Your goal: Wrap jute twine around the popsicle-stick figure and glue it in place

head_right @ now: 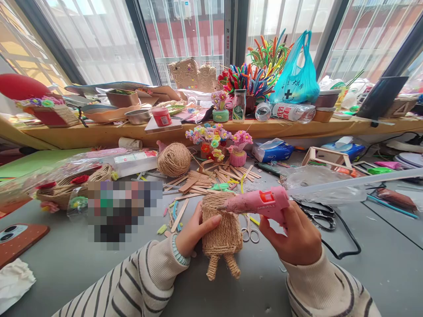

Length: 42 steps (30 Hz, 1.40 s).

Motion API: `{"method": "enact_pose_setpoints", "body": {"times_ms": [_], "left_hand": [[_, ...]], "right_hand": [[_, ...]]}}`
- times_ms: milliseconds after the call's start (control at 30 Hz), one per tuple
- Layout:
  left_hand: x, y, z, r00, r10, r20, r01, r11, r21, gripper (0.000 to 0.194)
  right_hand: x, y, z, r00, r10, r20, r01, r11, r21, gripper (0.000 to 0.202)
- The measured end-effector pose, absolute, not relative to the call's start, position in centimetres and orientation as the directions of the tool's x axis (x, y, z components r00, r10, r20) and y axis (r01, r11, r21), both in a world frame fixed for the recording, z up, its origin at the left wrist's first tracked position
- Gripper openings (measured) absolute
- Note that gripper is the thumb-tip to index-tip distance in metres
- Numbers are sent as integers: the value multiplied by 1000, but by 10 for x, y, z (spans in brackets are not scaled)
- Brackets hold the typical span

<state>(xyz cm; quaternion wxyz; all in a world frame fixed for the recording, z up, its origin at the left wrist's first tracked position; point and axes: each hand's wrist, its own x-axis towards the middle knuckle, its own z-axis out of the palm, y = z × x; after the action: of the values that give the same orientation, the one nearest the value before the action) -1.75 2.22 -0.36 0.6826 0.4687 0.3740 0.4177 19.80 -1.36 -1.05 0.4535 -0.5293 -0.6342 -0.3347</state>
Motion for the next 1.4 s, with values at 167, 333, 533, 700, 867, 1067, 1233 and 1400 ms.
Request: {"method": "enact_pose_setpoints", "body": {"times_ms": [167, 333, 533, 700, 867, 1067, 1233, 1400], "left_hand": [[-18, 23, -3, 376, 919, -119, -223, 215, 951, 84], [-18, 23, -3, 375, 919, -121, -226, 217, 950, 83], [-17, 23, -3, 371, 920, -130, -227, 225, 947, 86], [-17, 22, -4, 368, 921, -125, -234, 222, 946, 85], [-17, 22, -5, 355, 928, -114, -227, 204, 952, 80], [-18, 23, -6, 353, 929, -110, -215, 195, 957, 82], [-17, 23, -5, 344, 933, -109, -207, 188, 960, 78], [-18, 23, -5, 355, 928, -111, -227, 201, 953, 78]], "right_hand": [[201, -13, -8, -121, 338, 933, 962, 271, 26, 10], [199, -16, -9, -70, 389, 919, 972, 235, -25, 10], [199, -16, -9, -79, 382, 921, 972, 236, -15, 8], [199, -17, -9, -34, 394, 919, 966, 247, -71, 7], [201, -14, -7, -119, 345, 931, 958, 287, 16, 8], [204, -12, -6, -199, 266, 943, 958, 256, 129, 8], [204, -12, -11, -160, 261, 952, 966, 241, 96, 18], [206, -13, -17, -103, 285, 953, 974, 224, 39, 37]]}}
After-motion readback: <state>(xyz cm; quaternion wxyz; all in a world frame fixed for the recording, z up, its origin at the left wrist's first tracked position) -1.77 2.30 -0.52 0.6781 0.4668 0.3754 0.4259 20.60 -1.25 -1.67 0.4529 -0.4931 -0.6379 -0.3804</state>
